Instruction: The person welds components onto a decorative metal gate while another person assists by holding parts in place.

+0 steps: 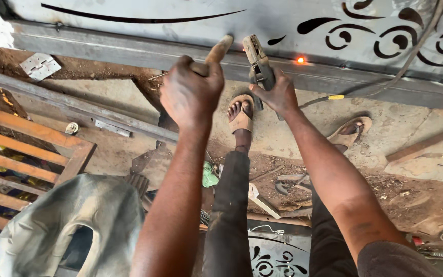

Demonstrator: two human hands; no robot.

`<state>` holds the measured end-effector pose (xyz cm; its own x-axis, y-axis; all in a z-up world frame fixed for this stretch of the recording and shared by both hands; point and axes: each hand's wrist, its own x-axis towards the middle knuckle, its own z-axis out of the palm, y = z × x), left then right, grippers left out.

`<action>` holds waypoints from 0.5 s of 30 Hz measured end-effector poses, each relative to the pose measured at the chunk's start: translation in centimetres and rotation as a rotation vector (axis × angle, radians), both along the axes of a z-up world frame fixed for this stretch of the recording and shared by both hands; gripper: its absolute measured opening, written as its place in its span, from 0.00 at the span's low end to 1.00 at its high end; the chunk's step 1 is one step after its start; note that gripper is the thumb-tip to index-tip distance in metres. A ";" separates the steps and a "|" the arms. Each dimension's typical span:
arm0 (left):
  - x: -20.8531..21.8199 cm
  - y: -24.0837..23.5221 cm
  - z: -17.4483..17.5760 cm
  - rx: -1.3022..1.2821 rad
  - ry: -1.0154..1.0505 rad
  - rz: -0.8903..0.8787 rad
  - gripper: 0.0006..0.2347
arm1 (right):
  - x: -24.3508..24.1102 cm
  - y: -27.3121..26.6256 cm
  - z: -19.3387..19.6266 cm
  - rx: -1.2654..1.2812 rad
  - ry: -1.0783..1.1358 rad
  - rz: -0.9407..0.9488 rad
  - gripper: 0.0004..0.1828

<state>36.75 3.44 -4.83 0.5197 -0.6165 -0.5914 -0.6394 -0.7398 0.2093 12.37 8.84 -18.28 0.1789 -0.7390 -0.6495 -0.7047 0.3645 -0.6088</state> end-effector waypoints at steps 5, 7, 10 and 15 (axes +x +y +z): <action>-0.3 2.4 -0.5 -0.196 -0.123 -0.070 0.14 | -0.3 0.5 -0.9 -0.045 -0.071 0.050 0.33; 0.0 2.8 -0.9 -0.158 -0.093 -0.066 0.14 | -0.3 0.5 -1.7 -0.059 -0.027 0.101 0.33; 0.5 2.9 -1.4 -0.121 -0.005 -0.016 0.14 | 0.2 0.8 -2.2 -0.084 0.040 0.139 0.32; 0.5 1.8 -1.3 -0.179 -0.070 -0.049 0.14 | 1.1 1.2 -2.3 -0.123 0.103 0.145 0.34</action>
<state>37.26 5.27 -6.13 0.5228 -0.7340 -0.4335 -0.6914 -0.6626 0.2881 13.44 10.03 -20.53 0.2263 -0.7851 -0.5766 -0.8051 0.1825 -0.5644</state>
